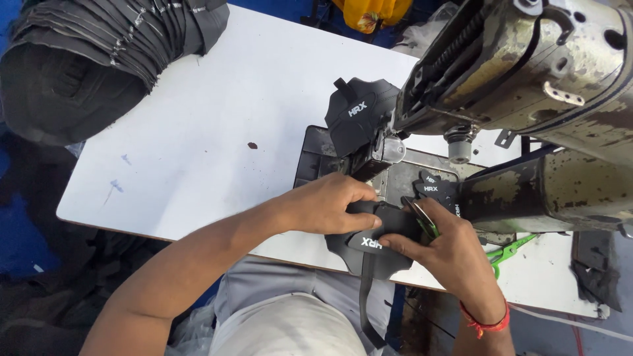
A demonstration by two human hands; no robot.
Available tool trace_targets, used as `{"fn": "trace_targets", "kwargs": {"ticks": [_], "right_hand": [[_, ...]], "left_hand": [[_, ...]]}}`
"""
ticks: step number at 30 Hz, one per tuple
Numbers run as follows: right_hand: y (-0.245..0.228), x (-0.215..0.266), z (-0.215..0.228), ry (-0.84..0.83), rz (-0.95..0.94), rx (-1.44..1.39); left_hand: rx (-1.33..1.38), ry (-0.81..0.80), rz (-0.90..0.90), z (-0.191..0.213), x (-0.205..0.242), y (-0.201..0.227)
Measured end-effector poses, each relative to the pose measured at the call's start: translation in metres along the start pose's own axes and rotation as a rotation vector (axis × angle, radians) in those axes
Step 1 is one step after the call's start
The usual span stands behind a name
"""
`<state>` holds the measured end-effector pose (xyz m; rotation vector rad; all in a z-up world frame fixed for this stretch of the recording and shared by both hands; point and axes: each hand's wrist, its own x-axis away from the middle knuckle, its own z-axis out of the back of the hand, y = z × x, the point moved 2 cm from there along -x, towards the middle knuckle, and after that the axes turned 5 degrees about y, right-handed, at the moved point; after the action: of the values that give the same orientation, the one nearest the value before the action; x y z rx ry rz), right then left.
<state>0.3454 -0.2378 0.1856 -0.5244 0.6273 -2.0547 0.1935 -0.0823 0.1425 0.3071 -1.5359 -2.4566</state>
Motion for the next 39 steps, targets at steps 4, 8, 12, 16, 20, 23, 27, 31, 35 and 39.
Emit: {"fn": "trace_targets", "kwargs": {"ticks": [4, 8, 12, 16, 20, 23, 27, 31, 35, 39], "right_hand": [[-0.006, -0.002, 0.002, -0.018, -0.014, 0.009], [-0.004, -0.003, 0.001, -0.023, -0.033, 0.051], [-0.002, -0.004, 0.002, -0.030, -0.041, 0.022], [-0.005, -0.005, 0.007, -0.047, -0.045, 0.042], [0.004, -0.007, 0.007, -0.161, 0.041, 0.032], [-0.003, -0.011, 0.008, -0.207, 0.058, 0.041], [-0.020, -0.016, 0.008, -0.197, -0.076, 0.128], [-0.013, -0.025, 0.001, -0.134, -0.077, 0.122], [-0.006, -0.038, 0.000, -0.043, 0.012, 0.070], [-0.007, -0.057, 0.002, -0.046, -0.080, 0.058]], "left_hand": [[-0.008, -0.059, 0.108, 0.003, 0.000, -0.001], [0.013, -0.079, 0.125, 0.001, -0.001, -0.007], [0.032, -0.098, 0.141, -0.001, -0.001, -0.006], [0.023, -0.062, 0.087, 0.001, 0.005, -0.001], [0.085, -0.035, 0.045, 0.004, 0.014, 0.003], [0.119, -0.037, 0.094, 0.008, 0.018, 0.003], [0.128, -0.019, 0.146, 0.011, 0.015, 0.001], [0.093, -0.010, 0.186, 0.013, 0.000, -0.014], [0.110, -0.007, 0.220, 0.019, -0.018, -0.023], [0.152, -0.036, 0.281, 0.029, -0.038, -0.031]]}}
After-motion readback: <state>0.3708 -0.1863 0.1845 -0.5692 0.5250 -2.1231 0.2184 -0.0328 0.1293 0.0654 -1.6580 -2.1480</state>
